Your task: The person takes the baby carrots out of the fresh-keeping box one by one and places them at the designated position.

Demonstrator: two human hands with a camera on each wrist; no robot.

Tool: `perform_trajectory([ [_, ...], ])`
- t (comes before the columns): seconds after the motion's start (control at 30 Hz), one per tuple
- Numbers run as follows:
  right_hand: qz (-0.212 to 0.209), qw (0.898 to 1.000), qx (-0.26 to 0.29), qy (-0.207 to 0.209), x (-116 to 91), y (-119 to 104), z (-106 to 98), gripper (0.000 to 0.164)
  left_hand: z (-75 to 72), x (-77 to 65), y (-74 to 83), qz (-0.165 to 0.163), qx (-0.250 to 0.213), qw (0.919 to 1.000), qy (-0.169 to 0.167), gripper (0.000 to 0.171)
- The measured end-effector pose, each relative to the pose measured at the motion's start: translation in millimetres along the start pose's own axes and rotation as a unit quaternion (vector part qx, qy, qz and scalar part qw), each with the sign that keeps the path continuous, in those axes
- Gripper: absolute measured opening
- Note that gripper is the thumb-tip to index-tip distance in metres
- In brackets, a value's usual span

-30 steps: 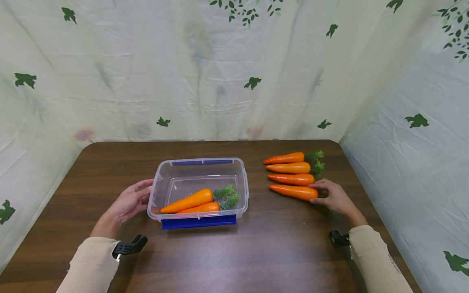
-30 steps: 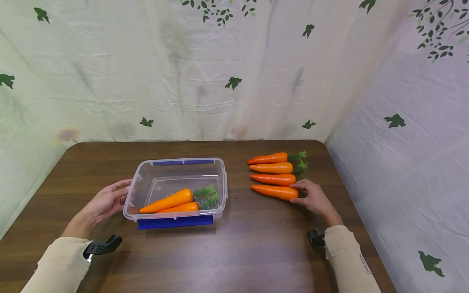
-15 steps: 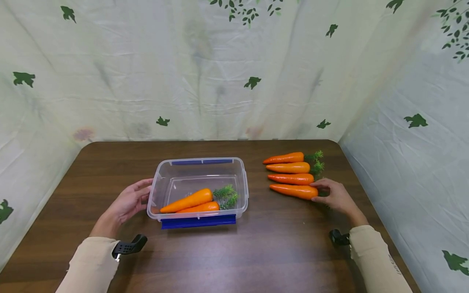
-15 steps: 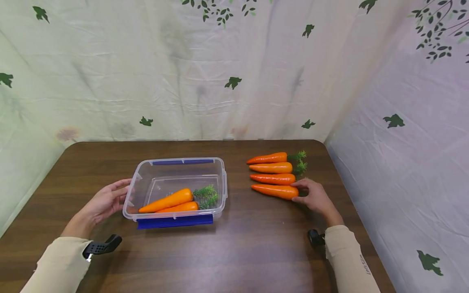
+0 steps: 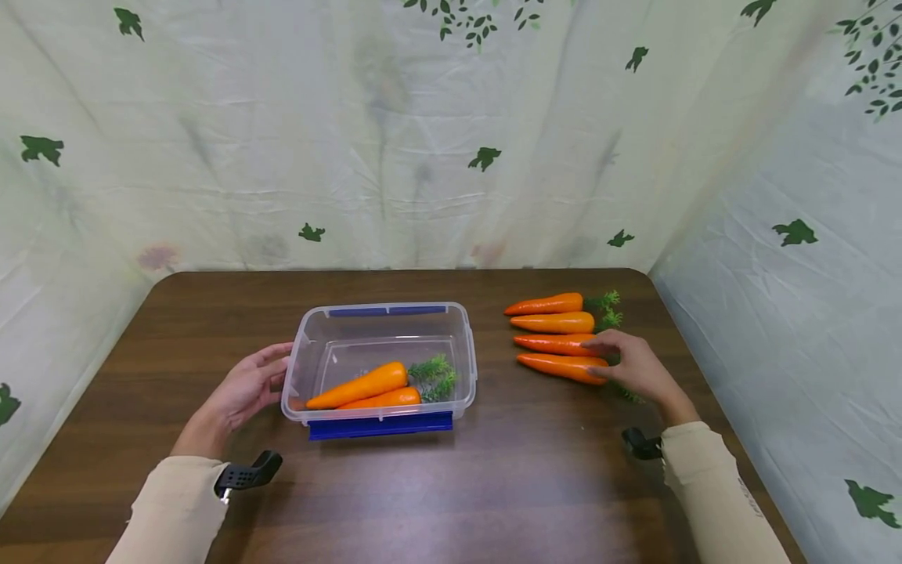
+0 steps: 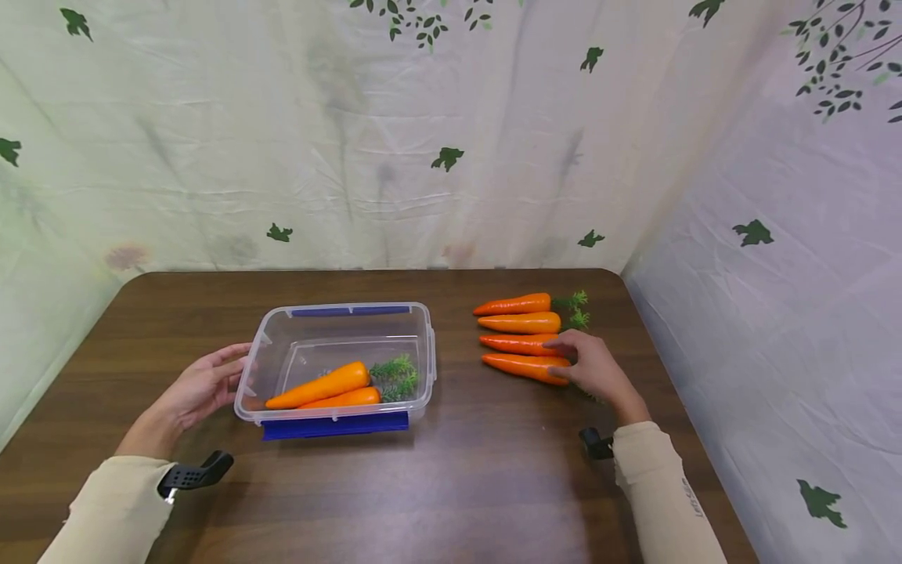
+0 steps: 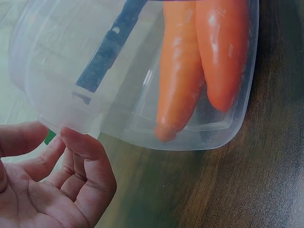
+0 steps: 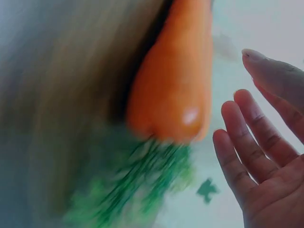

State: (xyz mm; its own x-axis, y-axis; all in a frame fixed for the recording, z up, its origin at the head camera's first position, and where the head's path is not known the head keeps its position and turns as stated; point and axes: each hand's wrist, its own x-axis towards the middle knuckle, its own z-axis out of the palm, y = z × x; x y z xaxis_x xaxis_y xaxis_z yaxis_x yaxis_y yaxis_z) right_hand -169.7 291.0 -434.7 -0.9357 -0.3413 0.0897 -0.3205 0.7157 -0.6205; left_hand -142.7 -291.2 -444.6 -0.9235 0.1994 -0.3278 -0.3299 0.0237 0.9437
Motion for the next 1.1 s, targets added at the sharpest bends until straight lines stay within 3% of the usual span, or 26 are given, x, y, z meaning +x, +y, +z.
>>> perform_trajectory([
  [0.3, -0.022, 0.995, 0.074, -0.061, 39.2, -41.2, 16.2, 0.031, -2.0, -2.8, -0.5, 0.004, -0.005, 1.0000, 0.005, 0.047],
  [0.47, -0.062, 0.992, 0.053, -0.094, 67.1, -75.7, 30.3, 0.036, -4.3, -4.4, 0.5, 0.005, -0.005, 1.0000, 0.004, 0.041],
  [0.63, -0.099, 0.985, 0.072, -0.125, 96.3, -117.8, 44.9, 0.039, -4.8, -5.0, -1.8, 0.003, 0.010, 0.9999, 0.007, 0.051],
  [0.9, -0.168, 0.959, 0.070, -0.216, 136.8, -176.4, 68.0, 0.040, -3.3, -3.7, -1.3, -0.001, 0.019, 0.9998, 0.008, 0.053],
  [1.1, -0.169, 0.929, 0.064, -0.322, 158.7, -207.1, 93.9, 0.041, -0.5, -1.2, 0.1, 0.001, 0.010, 0.9999, 0.006, 0.054],
])
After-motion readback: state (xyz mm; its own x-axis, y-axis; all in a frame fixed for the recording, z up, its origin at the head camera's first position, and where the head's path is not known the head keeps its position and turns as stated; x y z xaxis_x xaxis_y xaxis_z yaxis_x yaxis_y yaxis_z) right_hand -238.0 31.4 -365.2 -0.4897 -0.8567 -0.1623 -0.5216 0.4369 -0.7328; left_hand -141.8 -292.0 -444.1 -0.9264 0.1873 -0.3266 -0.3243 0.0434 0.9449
